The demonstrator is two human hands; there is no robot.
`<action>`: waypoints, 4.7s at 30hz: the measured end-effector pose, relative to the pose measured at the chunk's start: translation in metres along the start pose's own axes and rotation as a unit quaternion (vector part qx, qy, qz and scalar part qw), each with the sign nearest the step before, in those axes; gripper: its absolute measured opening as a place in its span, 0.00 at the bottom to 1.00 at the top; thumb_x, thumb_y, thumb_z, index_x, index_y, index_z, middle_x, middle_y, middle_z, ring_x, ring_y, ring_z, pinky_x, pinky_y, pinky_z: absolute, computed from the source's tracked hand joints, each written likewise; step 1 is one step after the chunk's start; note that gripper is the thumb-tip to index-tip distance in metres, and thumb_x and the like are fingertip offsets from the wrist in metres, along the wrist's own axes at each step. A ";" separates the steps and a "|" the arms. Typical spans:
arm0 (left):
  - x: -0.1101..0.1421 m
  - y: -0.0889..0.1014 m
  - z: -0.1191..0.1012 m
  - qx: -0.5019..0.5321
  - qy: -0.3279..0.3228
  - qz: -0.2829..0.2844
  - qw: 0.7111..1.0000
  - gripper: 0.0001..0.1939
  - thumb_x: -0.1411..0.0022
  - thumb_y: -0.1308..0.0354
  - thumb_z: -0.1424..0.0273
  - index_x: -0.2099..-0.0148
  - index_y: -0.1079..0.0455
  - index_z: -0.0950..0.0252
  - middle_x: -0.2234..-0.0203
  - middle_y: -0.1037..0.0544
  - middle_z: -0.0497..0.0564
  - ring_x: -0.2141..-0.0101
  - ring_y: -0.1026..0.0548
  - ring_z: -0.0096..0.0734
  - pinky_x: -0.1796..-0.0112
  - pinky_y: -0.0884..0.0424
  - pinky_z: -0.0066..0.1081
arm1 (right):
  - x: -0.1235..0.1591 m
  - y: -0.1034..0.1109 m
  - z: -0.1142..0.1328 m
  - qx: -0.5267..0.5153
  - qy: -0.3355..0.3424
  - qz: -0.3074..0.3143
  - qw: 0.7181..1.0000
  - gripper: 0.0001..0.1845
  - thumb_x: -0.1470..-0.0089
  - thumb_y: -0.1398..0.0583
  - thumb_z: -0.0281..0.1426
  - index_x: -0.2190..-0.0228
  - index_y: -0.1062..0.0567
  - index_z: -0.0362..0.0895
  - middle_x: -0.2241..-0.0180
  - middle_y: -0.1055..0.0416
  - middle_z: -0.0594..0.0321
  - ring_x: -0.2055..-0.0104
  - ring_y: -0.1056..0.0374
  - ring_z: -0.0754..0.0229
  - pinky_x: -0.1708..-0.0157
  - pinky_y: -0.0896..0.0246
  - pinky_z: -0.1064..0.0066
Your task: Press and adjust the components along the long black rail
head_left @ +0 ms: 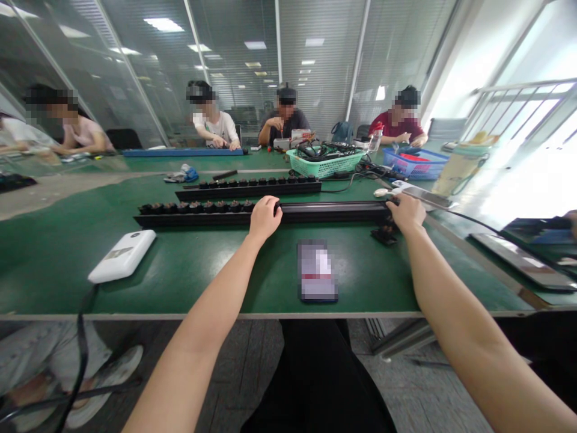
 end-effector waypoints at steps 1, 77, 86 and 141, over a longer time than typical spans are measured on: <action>0.000 0.000 0.000 0.000 0.000 0.001 1.000 0.16 0.32 0.48 0.72 0.46 0.26 0.65 0.47 0.22 0.59 0.45 0.25 0.44 0.41 0.30 0.41 | 0.000 0.000 0.000 -0.001 -0.002 0.000 1.000 0.21 0.36 0.40 0.38 0.47 0.20 0.44 0.52 0.23 0.46 0.48 0.28 0.43 0.49 0.34 0.55; 0.001 0.003 -0.003 0.004 0.003 0.007 1.000 0.16 0.32 0.48 0.72 0.46 0.26 0.63 0.47 0.23 0.58 0.45 0.26 0.44 0.40 0.30 0.42 | -0.007 -0.005 -0.019 -0.116 -0.044 -0.011 0.992 0.22 0.42 0.40 0.33 0.47 0.24 0.40 0.53 0.26 0.43 0.48 0.32 0.43 0.49 0.38 0.55; 0.001 0.001 -0.001 -0.004 0.003 0.007 1.000 0.16 0.32 0.48 0.72 0.46 0.26 0.65 0.47 0.22 0.58 0.45 0.26 0.44 0.40 0.30 0.41 | -0.011 -0.011 -0.025 -0.107 -0.090 -0.015 0.990 0.17 0.44 0.36 0.36 0.58 0.21 0.34 0.60 0.26 0.42 0.51 0.30 0.40 0.48 0.36 0.49; 0.001 0.002 0.000 0.004 0.009 0.005 1.000 0.16 0.32 0.48 0.71 0.46 0.25 0.63 0.47 0.23 0.58 0.45 0.26 0.44 0.40 0.29 0.43 | -0.008 -0.009 -0.022 -0.054 -0.092 -0.014 0.994 0.16 0.38 0.39 0.36 0.57 0.20 0.36 0.59 0.24 0.39 0.47 0.27 0.36 0.48 0.32 0.47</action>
Point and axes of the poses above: each hand's wrist, its own x-axis away from the middle knuckle, its own y-axis out of the back of the hand, z = x × y, the point moved 8 cm from there along -x, towards the middle knuckle
